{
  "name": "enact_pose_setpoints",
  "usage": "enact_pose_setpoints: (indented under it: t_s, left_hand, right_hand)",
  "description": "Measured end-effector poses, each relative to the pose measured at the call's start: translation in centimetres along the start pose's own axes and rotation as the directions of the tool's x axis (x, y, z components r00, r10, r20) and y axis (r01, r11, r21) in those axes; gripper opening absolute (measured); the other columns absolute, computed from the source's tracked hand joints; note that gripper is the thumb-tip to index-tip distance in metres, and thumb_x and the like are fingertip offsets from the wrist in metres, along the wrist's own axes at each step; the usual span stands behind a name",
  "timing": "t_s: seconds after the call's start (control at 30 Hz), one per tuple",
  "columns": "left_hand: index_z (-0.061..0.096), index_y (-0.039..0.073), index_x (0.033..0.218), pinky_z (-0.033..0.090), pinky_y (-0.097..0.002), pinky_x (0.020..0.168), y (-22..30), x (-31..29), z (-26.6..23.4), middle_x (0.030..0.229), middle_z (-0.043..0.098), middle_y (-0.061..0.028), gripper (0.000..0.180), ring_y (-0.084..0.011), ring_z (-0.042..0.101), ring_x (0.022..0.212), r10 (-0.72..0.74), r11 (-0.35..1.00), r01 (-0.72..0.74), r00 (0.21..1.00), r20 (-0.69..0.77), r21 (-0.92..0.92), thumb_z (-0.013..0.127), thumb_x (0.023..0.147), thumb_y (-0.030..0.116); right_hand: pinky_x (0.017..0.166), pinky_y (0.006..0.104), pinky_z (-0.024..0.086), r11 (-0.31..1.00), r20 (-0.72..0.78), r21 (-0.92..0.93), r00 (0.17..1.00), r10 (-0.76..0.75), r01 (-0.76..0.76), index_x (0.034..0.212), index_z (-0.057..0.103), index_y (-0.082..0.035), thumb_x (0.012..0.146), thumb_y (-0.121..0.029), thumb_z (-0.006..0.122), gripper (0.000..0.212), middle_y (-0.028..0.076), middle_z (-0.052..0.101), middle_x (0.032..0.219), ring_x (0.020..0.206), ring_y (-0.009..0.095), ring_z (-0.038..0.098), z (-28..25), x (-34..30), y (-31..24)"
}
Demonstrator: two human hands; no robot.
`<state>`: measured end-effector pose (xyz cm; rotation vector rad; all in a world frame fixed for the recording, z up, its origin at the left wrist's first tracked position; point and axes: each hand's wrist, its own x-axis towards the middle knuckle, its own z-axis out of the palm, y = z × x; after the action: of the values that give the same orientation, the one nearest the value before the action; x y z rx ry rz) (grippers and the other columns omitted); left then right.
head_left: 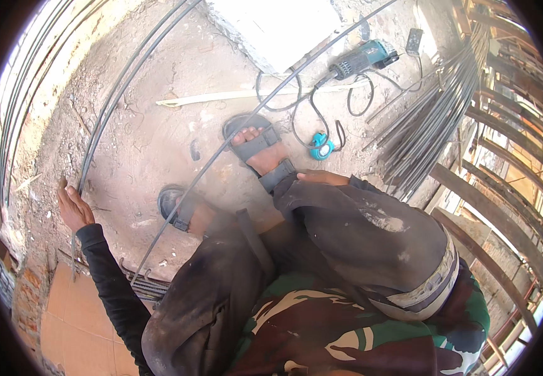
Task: The person measures a length of rebar with a tape measure, marks it, and then cuts the rebar using an angle grinder while holding the rod against a concrete block on the ground.
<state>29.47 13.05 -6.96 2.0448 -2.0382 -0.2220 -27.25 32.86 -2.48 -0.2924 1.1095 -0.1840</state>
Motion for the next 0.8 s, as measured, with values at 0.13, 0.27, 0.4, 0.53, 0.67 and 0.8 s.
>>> enact_pose_setpoints:
  t_s: [0.13,0.27,0.4,0.53,0.67,0.8]
  left_hand:
    - [0.049,0.002,0.131,0.04,-0.0449,0.099,7.2,3.4,-2.0,0.125,0.054,-0.0214,0.053,-0.0367,0.053,0.115,0.246,0.964,-0.249,0.968,-0.052,-0.091,0.032,0.102,0.042]
    - [0.05,0.001,0.13,0.039,-0.0447,0.1,18.6,5.8,-5.8,0.122,0.055,-0.0208,0.054,-0.0348,0.053,0.114,0.613,0.759,-0.553,0.784,0.093,-0.344,0.033,0.102,0.043]
    - [0.054,-0.001,0.125,0.038,-0.0404,0.1,28.0,5.6,-8.2,0.125,0.055,-0.0196,0.054,-0.0328,0.053,0.115,0.753,0.652,-0.354,0.41,0.515,-0.67,0.035,0.1,0.043]
    - [0.053,-0.003,0.126,0.033,-0.0392,0.104,31.4,2.6,-5.3,0.13,0.051,-0.0186,0.063,-0.0317,0.047,0.122,0.727,0.669,0.231,-0.008,0.687,-0.706,0.037,0.097,0.05]
    - [0.046,-0.003,0.134,0.018,-0.0377,0.114,32.0,-1.3,-2.3,0.145,0.037,-0.0186,0.057,-0.0283,0.031,0.137,0.742,0.663,0.554,-0.402,0.536,-0.503,0.038,0.098,0.041]
    - [0.047,-0.004,0.133,0.02,-0.0385,0.113,33.2,-0.8,-2.4,0.144,0.039,-0.0195,0.056,-0.0294,0.034,0.135,0.717,0.696,0.503,-0.47,0.514,-0.512,0.041,0.097,0.038]
  right_hand:
    - [0.09,0.0313,0.044,0.996,-0.111,0.076,0.993,-0.029,0.038,0.116,0.06,0.001,0.1,-0.046,0.043,0.053,0.011,0.064,0.106,0.099,0.017,0.059,1.6,-3.5,-0.6]
    - [0.099,0.0358,0.038,0.96,-0.237,-0.151,0.934,-0.269,0.238,0.129,0.05,0.003,0.099,-0.055,0.032,0.068,0.021,0.058,0.122,0.114,0.03,0.054,5.3,-4.8,0.3]
    - [0.109,0.04,0.03,0.812,-0.167,-0.554,0.931,-0.326,0.185,0.141,0.025,0.011,0.097,-0.063,0.022,0.086,0.031,0.037,0.14,0.128,0.043,0.041,9.0,-6.2,-0.5]
    - [0.11,0.0413,0.03,0.705,-0.158,-0.685,0.907,-0.391,0.184,0.141,0.015,0.017,0.094,-0.066,0.025,0.095,0.039,0.025,0.142,0.128,0.048,0.038,11.7,-6.5,-0.4]
    - [0.106,0.0429,0.035,0.714,-0.206,-0.672,0.878,-0.432,0.194,0.141,0.016,0.016,0.093,-0.066,0.028,0.096,0.04,0.028,0.139,0.124,0.049,0.043,12.6,-7.5,0.3]
    - [0.104,0.0432,0.037,0.724,-0.255,-0.661,0.85,-0.461,0.194,0.14,0.019,0.017,0.092,-0.067,0.031,0.097,0.04,0.031,0.137,0.12,0.049,0.046,12.8,-7.7,1.2]
